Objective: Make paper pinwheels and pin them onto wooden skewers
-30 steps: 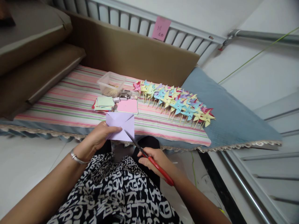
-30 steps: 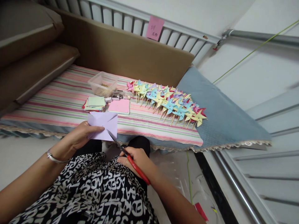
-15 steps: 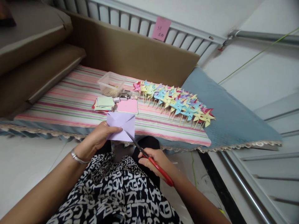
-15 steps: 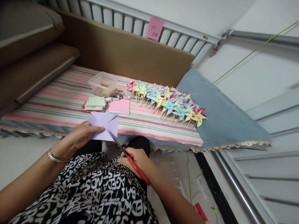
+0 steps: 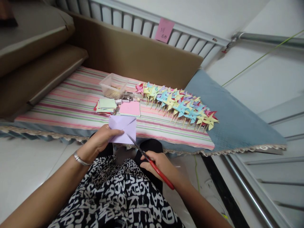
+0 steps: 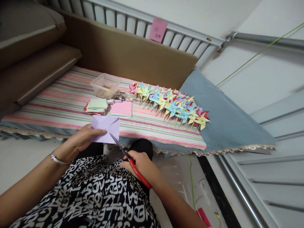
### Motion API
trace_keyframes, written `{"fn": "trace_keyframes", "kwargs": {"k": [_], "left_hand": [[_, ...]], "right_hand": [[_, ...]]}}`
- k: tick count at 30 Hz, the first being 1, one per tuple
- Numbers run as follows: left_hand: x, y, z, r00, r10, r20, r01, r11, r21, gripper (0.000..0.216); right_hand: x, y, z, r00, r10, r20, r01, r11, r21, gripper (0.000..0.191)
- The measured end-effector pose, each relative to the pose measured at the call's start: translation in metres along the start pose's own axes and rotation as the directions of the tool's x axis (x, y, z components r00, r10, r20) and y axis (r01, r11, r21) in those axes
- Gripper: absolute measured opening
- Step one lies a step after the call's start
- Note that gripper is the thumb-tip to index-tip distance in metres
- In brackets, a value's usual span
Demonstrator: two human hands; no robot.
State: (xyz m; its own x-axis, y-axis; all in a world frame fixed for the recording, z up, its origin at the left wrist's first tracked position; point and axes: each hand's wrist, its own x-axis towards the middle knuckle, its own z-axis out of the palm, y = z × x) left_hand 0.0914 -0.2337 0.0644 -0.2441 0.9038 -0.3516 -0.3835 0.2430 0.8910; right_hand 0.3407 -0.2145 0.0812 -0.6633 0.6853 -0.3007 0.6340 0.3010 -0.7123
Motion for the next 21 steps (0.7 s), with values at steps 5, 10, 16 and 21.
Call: {"fn": "trace_keyframes", "kwargs": {"k": [5,10,16,21], "left_hand": [[0.003,0.0,-0.006,1.0,0.012,-0.025,-0.011,1.0,0.01,0.037],[0.005,0.001,-0.012,0.999,0.027,-0.026,-0.028,0.999,-0.032,0.041],[0.011,-0.004,-0.025,0.999,0.036,0.039,-0.029,0.986,-0.166,0.04],[0.014,-0.003,-0.033,0.999,-0.045,-0.002,0.043,0.961,-0.272,0.029]], "right_hand": [[-0.004,0.005,-0.005,0.999,-0.025,0.039,0.03,0.989,-0.148,0.026],[-0.014,0.022,-0.011,0.993,0.011,0.115,0.014,0.976,-0.217,0.02],[0.008,0.053,-0.027,0.999,0.0,-0.032,-0.005,0.984,-0.176,0.036],[0.066,0.069,-0.042,0.962,0.022,-0.272,-0.086,0.97,-0.225,0.046]]}}
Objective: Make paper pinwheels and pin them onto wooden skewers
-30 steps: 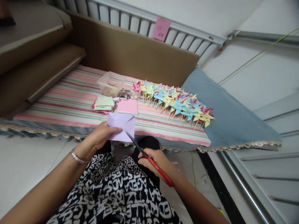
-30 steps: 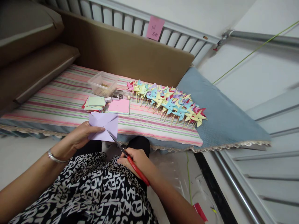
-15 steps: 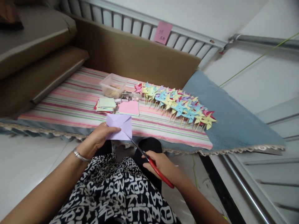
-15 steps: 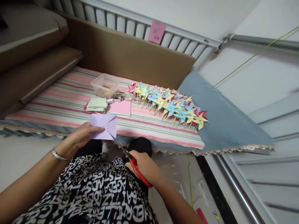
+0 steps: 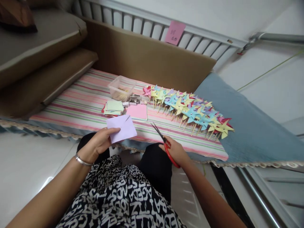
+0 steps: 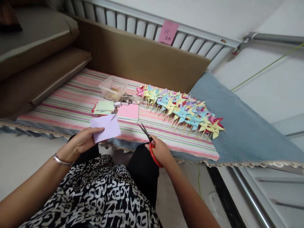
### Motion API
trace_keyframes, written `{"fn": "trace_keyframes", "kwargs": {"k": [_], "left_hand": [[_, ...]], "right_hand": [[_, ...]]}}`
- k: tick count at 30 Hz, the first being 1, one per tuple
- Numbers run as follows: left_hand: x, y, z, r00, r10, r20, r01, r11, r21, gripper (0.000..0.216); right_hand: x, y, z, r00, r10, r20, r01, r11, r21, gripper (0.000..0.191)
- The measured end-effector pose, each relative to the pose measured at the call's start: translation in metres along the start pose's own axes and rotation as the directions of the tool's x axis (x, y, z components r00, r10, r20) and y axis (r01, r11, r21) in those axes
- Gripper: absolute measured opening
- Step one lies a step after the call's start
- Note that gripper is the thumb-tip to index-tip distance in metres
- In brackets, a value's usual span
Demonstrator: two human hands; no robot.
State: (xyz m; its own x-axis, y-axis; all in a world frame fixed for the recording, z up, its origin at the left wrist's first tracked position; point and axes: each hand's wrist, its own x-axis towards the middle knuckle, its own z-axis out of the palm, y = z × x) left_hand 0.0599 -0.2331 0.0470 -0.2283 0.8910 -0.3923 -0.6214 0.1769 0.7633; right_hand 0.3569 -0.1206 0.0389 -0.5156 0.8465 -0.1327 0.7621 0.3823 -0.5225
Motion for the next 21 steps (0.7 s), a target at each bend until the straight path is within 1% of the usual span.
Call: {"fn": "trace_keyframes", "kwargs": {"k": [4,7,10,14,18,21], "left_hand": [[-0.002,0.006,-0.007,0.999,-0.028,-0.034,0.027,0.999,-0.038,0.026],[-0.005,0.011,-0.015,0.998,-0.015,-0.055,0.013,0.999,-0.03,0.031],[-0.006,0.012,-0.023,0.997,-0.001,-0.077,0.0,1.0,-0.025,0.038],[0.002,0.008,-0.03,0.989,-0.021,-0.144,0.013,0.999,-0.053,0.037],[0.01,0.003,-0.031,0.989,-0.044,-0.144,0.033,0.997,-0.075,0.033],[0.01,0.004,-0.028,0.989,-0.025,-0.146,0.011,0.995,-0.096,0.036]], "right_hand": [[0.042,0.003,0.012,0.996,0.018,-0.083,-0.026,0.995,-0.098,0.054],[0.064,0.004,0.022,0.993,-0.04,-0.112,0.021,0.987,-0.159,0.052],[0.08,0.007,0.027,0.991,-0.069,-0.114,0.046,0.98,-0.192,0.046],[0.098,0.014,0.028,0.986,-0.018,-0.165,-0.022,0.972,-0.236,0.045],[0.118,0.023,0.026,0.983,-0.001,-0.183,-0.047,0.965,-0.257,0.042],[0.132,0.026,0.026,0.985,-0.004,-0.173,-0.037,0.971,-0.235,0.047]]}}
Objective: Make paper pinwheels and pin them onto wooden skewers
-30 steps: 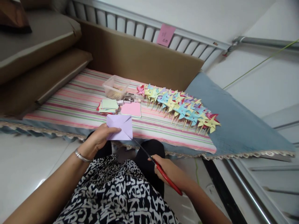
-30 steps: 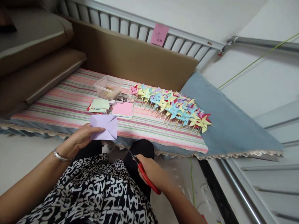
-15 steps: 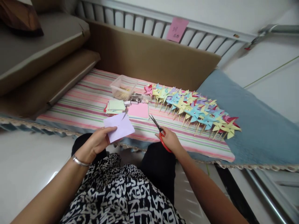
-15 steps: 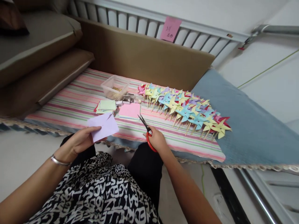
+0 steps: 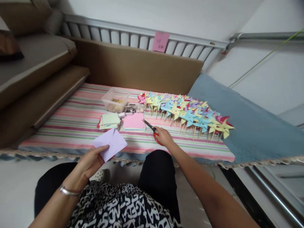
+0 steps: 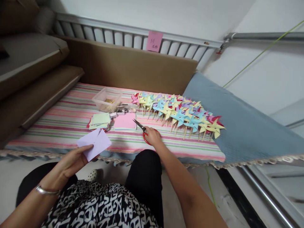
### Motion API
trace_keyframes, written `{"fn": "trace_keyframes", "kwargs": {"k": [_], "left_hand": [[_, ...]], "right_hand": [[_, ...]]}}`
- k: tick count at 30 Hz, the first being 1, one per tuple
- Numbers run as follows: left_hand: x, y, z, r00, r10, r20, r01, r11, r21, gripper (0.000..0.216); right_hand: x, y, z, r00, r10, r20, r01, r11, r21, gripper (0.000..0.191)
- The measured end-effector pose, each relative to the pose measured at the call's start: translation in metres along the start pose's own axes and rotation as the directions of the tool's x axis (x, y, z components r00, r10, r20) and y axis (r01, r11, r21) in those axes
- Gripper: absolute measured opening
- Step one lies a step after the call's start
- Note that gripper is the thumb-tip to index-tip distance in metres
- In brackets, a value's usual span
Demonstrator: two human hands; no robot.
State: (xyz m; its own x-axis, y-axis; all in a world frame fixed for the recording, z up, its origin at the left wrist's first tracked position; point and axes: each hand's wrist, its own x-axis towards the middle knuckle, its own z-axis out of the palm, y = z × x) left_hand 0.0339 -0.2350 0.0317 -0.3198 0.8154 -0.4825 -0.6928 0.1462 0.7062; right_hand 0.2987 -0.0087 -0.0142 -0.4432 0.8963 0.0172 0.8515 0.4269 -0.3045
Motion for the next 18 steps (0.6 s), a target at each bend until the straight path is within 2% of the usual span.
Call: {"fn": "trace_keyframes", "kwargs": {"k": [3,6,9,12,13,14,15,16,17,18], "left_hand": [[-0.002,0.005,0.005,0.999,0.042,0.005,-0.042,0.999,-0.029,0.04],[-0.005,0.011,0.011,0.998,0.07,0.006,-0.069,0.995,-0.067,0.038],[-0.008,0.015,0.022,0.995,0.099,-0.009,-0.099,0.986,-0.134,0.034],[-0.013,0.014,0.036,0.993,0.118,-0.018,-0.119,0.969,-0.218,0.028],[-0.015,0.012,0.041,0.993,0.119,-0.015,-0.119,0.962,-0.246,0.025],[-0.016,0.01,0.045,0.993,0.12,-0.009,-0.118,0.955,-0.273,0.022],[-0.018,0.007,0.049,0.993,0.122,-0.002,-0.117,0.948,-0.297,0.02],[-0.021,0.005,0.052,0.992,0.128,0.007,-0.119,0.94,-0.319,0.018],[-0.023,0.002,0.055,0.991,0.136,0.017,-0.122,0.934,-0.336,0.016],[-0.026,-0.001,0.057,0.989,0.143,0.028,-0.125,0.929,-0.347,0.015]], "right_hand": [[0.008,-0.006,0.0,1.0,-0.003,-0.002,0.003,0.997,0.079,0.046],[0.001,-0.024,-0.003,0.999,-0.002,-0.04,0.011,0.973,0.229,0.041],[-0.025,-0.057,-0.001,0.999,-0.023,-0.032,0.034,0.9,0.434,0.036],[-0.064,-0.101,0.007,0.997,-0.073,0.036,0.035,0.785,0.619,0.035],[-0.076,-0.115,0.009,0.995,-0.085,0.051,0.025,0.718,0.695,0.037],[-0.088,-0.129,0.01,0.992,-0.078,0.097,-0.046,0.495,0.868,0.038],[-0.098,-0.14,0.01,0.986,-0.092,0.141,-0.11,0.286,0.952,0.038],[-0.106,-0.15,0.008,0.978,-0.113,0.174,-0.156,0.155,0.976,0.036],[-0.112,-0.158,0.006,0.972,-0.125,0.197,-0.19,0.064,0.98,0.034],[-0.117,-0.164,0.002,0.97,-0.13,0.206,-0.206,0.017,0.978,0.033]]}}
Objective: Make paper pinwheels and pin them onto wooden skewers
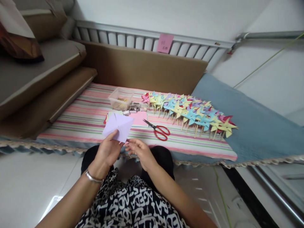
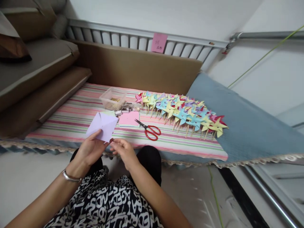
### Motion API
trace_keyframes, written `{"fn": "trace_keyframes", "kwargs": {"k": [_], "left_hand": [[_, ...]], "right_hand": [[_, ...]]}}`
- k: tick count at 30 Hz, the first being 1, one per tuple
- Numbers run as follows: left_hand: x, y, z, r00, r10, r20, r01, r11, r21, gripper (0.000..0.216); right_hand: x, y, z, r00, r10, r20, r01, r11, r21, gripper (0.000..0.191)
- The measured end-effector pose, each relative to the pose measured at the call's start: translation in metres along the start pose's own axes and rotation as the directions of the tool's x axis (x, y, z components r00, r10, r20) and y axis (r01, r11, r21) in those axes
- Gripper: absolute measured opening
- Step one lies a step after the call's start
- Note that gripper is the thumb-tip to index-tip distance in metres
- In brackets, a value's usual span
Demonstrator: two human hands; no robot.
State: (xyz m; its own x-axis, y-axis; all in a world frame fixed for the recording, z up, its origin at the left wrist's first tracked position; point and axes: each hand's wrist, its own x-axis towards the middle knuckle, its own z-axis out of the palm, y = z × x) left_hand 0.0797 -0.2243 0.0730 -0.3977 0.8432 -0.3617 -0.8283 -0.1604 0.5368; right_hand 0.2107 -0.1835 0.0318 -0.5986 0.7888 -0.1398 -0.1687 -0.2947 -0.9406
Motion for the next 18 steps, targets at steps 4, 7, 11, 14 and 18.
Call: {"fn": "trace_keyframes", "kwargs": {"k": [4,7,11,14,18], "left_hand": [[-0.01,-0.009,0.003,0.998,0.016,0.053,-0.016,1.0,-0.011,0.014],[-0.014,-0.014,0.004,0.996,0.013,0.085,-0.015,1.0,0.018,0.013],[-0.016,-0.016,0.005,0.994,0.013,0.109,-0.021,0.997,0.072,0.011],[-0.017,-0.014,0.006,0.995,0.048,0.09,-0.059,0.991,0.117,0.013],[-0.019,-0.009,0.007,0.992,0.104,0.069,-0.113,0.984,0.139,0.019]], "right_hand": [[-0.007,-0.014,0.009,1.0,-0.011,-0.024,0.012,0.999,0.044,0.03],[-0.007,-0.02,0.01,0.999,-0.017,-0.04,0.02,0.998,0.066,0.027],[-0.009,-0.026,0.012,0.999,0.02,-0.036,-0.016,0.992,0.124,0.026],[-0.013,-0.031,0.012,0.999,0.044,-0.012,-0.042,0.99,0.134,0.03],[-0.019,-0.033,0.013,0.999,0.042,0.014,-0.043,0.995,0.091,0.03]]}}
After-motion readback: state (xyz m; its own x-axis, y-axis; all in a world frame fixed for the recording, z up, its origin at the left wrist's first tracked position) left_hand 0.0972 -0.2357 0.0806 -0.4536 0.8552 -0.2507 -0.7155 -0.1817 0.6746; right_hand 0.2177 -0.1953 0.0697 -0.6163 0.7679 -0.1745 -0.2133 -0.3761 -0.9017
